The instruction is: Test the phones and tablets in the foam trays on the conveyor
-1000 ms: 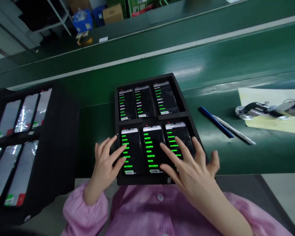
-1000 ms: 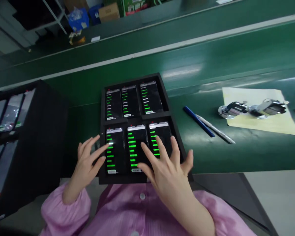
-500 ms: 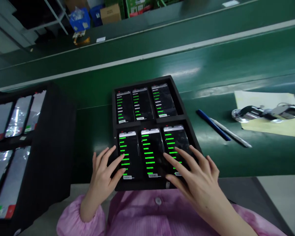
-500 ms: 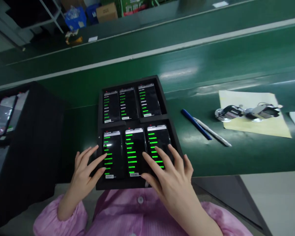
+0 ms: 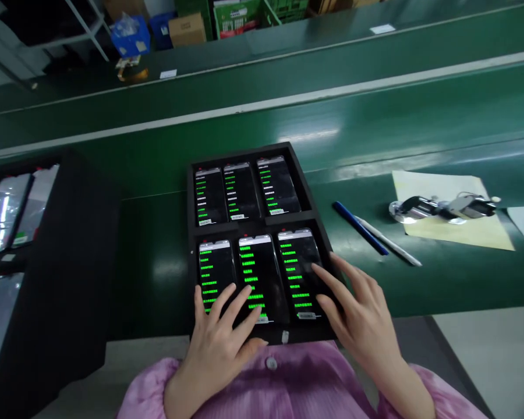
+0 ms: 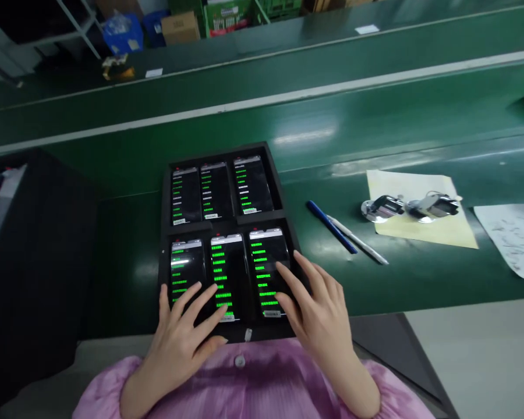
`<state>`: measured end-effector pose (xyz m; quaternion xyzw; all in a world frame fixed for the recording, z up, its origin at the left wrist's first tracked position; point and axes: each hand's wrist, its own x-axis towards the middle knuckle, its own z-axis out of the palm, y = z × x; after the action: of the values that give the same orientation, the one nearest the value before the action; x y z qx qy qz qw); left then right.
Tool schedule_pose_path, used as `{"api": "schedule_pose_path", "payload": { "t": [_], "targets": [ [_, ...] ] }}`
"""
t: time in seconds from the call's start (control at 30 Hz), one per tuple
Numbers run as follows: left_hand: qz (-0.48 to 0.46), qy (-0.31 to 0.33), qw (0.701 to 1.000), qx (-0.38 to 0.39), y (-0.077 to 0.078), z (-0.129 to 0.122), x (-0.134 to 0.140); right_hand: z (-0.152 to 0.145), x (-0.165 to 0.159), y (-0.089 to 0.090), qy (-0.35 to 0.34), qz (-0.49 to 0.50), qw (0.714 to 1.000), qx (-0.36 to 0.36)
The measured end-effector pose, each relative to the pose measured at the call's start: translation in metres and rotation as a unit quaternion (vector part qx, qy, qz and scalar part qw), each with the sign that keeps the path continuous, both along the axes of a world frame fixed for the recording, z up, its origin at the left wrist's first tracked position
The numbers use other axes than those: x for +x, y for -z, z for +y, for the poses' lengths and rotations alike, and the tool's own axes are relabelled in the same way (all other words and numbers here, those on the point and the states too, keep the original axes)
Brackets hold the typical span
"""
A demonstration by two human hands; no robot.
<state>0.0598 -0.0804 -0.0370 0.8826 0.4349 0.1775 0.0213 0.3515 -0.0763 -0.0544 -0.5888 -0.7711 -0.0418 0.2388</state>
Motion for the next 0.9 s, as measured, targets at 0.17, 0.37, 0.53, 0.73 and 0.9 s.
{"api": "schedule_pose_path", "payload": {
  "t": [0.17,0.37,0.53,0.73,0.9],
  "targets": [
    [-0.01,-0.129,0.992,0.01,0.005,0.003,-0.043,-0.014,0.005,0.003,-0.05,0.059,0.997,0.009],
    [0.002,-0.228,0.973,-0.024,0.01,0.005,-0.07,-0.02,0.01,0.021,-0.073,0.083,0.994,0.006],
    [0.03,-0.221,0.974,-0.046,0.01,0.008,-0.059,-0.017,0.01,0.027,-0.072,0.12,0.99,0.0],
    [0.036,-0.241,0.969,-0.049,0.012,0.021,-0.05,-0.019,0.011,0.029,-0.068,0.121,0.99,0.008],
    [0.007,-0.256,0.965,-0.059,0.013,0.023,-0.05,-0.02,0.01,0.029,-0.061,0.117,0.991,0.015]
  ]
}}
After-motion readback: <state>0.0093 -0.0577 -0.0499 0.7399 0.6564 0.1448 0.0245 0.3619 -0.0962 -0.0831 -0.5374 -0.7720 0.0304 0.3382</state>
